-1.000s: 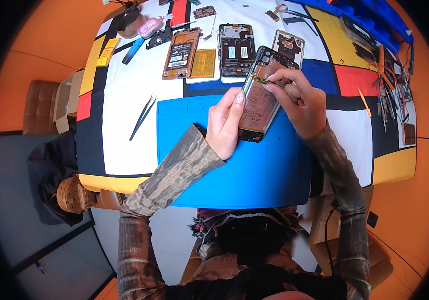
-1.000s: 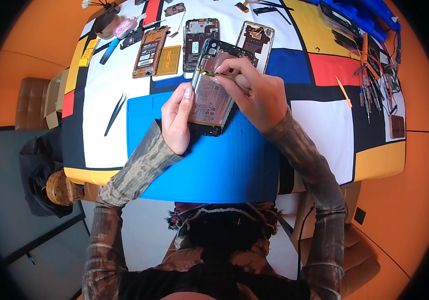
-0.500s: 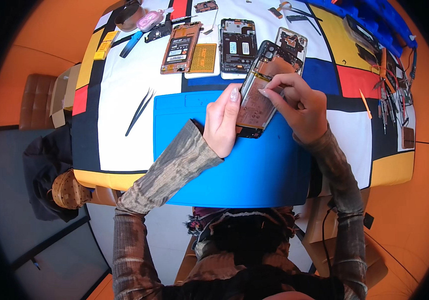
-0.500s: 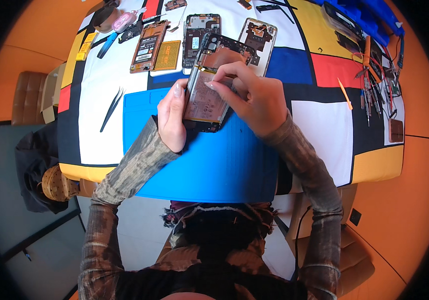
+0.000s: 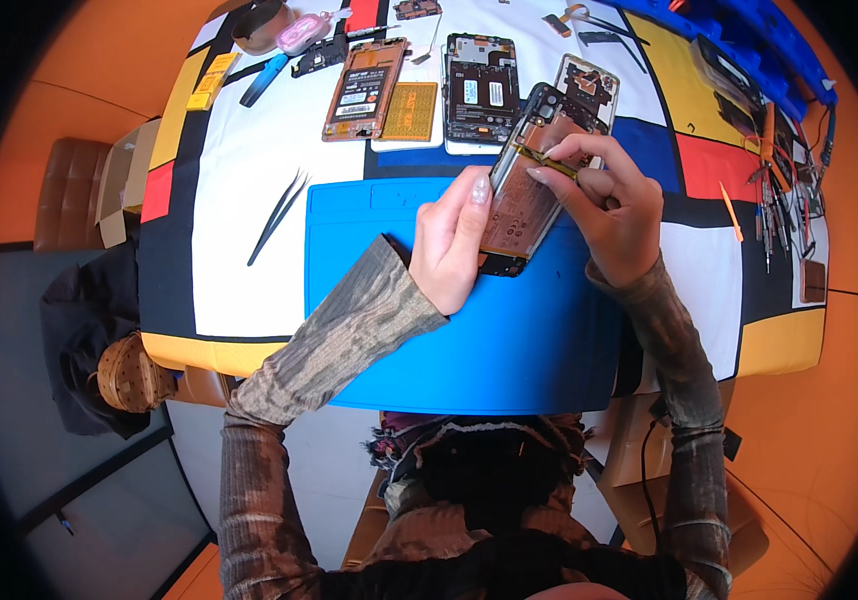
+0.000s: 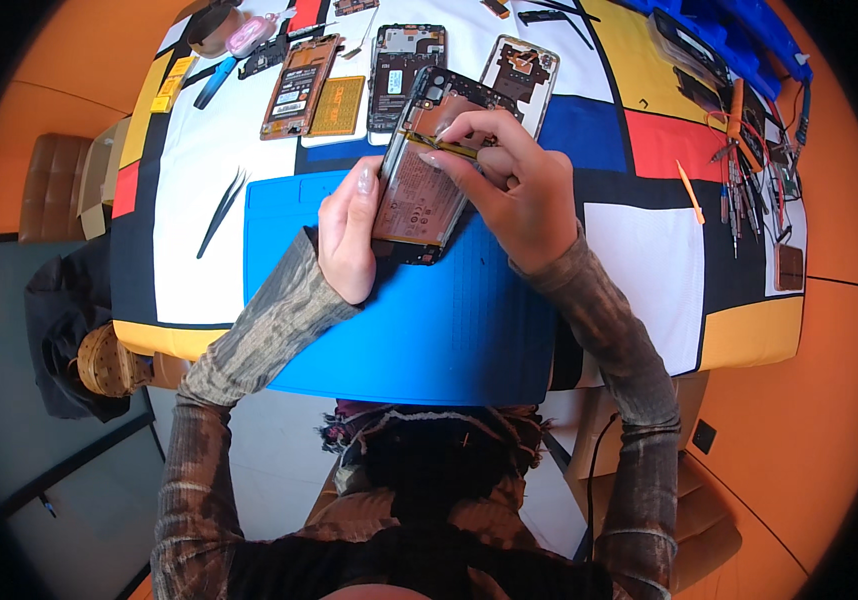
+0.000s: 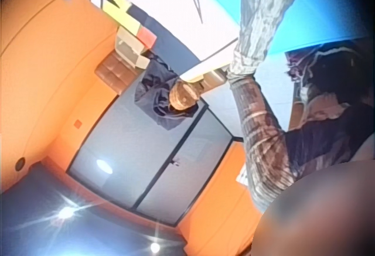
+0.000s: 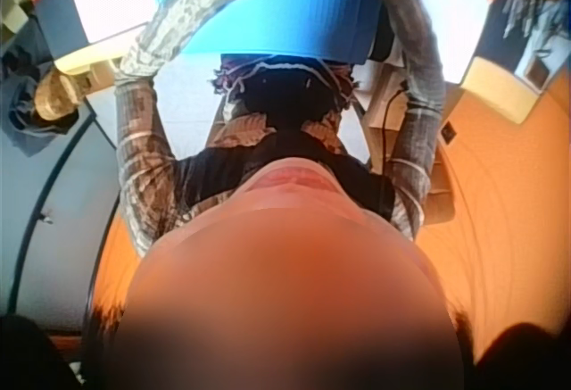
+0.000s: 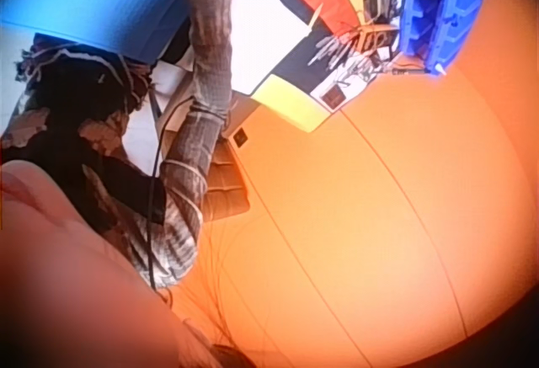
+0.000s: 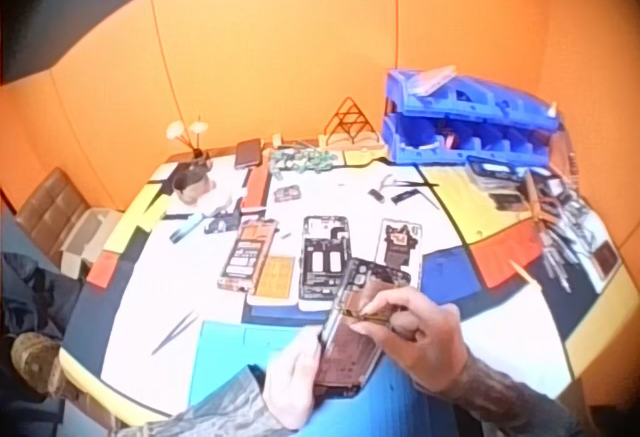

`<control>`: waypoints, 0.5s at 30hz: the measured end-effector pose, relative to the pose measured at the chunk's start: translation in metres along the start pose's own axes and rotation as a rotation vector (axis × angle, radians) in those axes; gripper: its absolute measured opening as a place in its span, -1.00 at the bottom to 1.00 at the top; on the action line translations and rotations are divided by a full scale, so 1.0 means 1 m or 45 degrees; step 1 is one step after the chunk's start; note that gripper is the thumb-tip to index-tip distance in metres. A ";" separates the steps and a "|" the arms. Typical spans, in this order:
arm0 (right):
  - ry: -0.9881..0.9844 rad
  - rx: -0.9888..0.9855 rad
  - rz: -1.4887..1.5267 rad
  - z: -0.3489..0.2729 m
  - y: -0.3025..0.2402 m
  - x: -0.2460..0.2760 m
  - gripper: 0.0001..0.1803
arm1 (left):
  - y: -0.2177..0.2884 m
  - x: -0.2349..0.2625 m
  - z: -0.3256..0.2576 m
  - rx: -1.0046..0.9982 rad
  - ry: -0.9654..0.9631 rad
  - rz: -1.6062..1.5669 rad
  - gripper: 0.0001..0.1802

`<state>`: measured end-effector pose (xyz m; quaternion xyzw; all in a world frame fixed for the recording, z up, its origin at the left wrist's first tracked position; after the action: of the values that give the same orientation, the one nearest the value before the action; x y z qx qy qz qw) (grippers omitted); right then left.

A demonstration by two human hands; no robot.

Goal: The person uses a screwdriver to remove screws from a disassembled smartphone on a blue mat, then flips the device and continues unscrewing. They place the phone aside and pick up another disassembled unit, repeating the screw removal process.

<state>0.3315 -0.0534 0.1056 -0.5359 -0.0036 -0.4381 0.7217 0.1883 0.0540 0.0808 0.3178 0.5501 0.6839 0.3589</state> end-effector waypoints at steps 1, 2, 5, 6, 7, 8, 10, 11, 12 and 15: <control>0.000 -0.026 0.002 0.000 0.000 0.000 -0.79 | 0.000 0.001 0.000 0.032 -0.017 0.010 -0.61; -0.011 -0.021 0.013 0.000 0.001 0.000 -0.80 | 0.001 0.001 0.000 0.031 -0.020 0.017 -0.60; 0.016 0.018 -0.035 0.001 0.002 -0.001 -0.83 | -0.001 -0.001 0.002 0.039 -0.001 -0.057 -0.57; 0.041 0.086 -0.091 0.002 0.002 -0.001 -0.85 | -0.002 -0.002 0.004 0.049 0.008 -0.136 -0.54; 0.066 0.174 -0.145 0.002 0.002 -0.001 -0.86 | -0.004 -0.003 0.006 0.098 0.009 -0.208 -0.51; 0.113 0.203 -0.151 0.003 0.002 0.000 -0.88 | -0.004 -0.003 0.006 0.144 0.037 -0.316 -0.53; 0.204 0.305 -0.162 0.004 0.002 0.003 -0.92 | -0.006 -0.003 0.009 0.314 0.081 -0.521 -0.57; 0.271 0.267 -0.165 0.004 0.002 0.006 -0.95 | -0.006 -0.002 0.012 0.287 0.100 -0.513 -0.59; 0.337 0.228 -0.168 0.004 0.002 0.009 -0.96 | -0.006 -0.002 0.013 0.286 0.094 -0.545 -0.60; 0.562 0.195 -0.110 0.003 0.001 0.020 -0.95 | -0.005 -0.003 0.016 0.247 0.160 -0.651 -0.65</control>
<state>0.3463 -0.0634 0.1160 -0.3702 0.0980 -0.5735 0.7242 0.2034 0.0608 0.0784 0.1585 0.6963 0.5336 0.4531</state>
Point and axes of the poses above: each hand's wrist, its own z-axis towards the middle knuckle, its own x-axis out of the back of the hand, y = z × x, the point moved 1 cm from there along z, towards the middle knuckle, and after that the axes turned 2 degrees about -y, right-handed, at the moved point
